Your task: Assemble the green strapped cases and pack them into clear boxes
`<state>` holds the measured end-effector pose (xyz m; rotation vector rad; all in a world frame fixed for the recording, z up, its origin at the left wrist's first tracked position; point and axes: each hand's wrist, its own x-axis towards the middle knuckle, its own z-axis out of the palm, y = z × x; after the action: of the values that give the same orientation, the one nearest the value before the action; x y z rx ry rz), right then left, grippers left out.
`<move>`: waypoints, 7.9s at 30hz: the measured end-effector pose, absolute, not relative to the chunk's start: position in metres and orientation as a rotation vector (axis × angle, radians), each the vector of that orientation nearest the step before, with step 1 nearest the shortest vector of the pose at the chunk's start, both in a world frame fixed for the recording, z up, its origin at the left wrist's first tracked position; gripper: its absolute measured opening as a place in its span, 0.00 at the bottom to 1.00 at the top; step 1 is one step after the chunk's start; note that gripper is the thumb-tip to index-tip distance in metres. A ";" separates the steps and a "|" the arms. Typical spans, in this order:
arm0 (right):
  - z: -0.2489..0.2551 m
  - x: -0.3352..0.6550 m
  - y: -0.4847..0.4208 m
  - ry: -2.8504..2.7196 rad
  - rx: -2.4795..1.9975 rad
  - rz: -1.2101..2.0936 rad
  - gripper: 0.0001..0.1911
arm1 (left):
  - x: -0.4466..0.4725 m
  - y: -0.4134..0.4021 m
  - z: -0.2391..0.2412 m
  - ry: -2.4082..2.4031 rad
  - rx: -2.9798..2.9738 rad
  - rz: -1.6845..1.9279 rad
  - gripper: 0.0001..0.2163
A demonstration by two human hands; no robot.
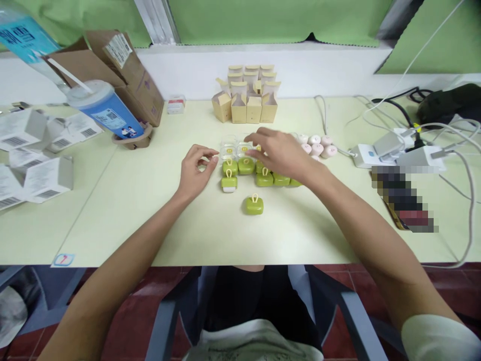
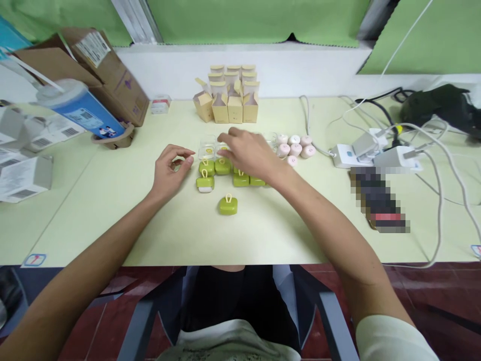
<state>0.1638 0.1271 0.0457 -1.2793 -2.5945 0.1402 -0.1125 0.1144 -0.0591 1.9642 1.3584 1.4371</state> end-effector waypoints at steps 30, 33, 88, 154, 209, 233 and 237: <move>0.027 0.281 0.191 -2.512 -1.973 0.311 0.27 | -0.056 0.044 -0.040 0.472 3.051 0.773 0.16; 0.053 0.274 0.173 -2.488 -2.210 0.467 0.18 | -0.050 0.039 -0.040 0.402 3.112 0.657 0.20; -0.035 0.207 0.049 -1.849 -0.577 0.944 0.16 | -0.046 0.042 -0.040 0.819 2.490 1.551 0.31; -0.035 0.183 0.024 -1.905 -0.657 0.349 0.14 | -0.035 0.041 -0.035 0.859 1.743 1.221 0.16; -0.020 0.196 0.070 -2.286 -0.729 0.430 0.18 | -0.116 0.095 -0.023 0.984 2.493 1.209 0.16; -0.041 0.183 0.079 -2.404 -0.880 -0.045 0.15 | -0.113 0.089 -0.034 0.904 2.719 1.081 0.10; -0.041 0.180 0.077 -2.409 -0.927 -0.057 0.14 | -0.113 0.089 -0.034 0.909 2.741 1.089 0.10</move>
<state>0.1800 0.0767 -0.0414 -0.9271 -2.4086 -0.0569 -0.1128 0.0889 -0.0344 2.7414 0.9090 1.0892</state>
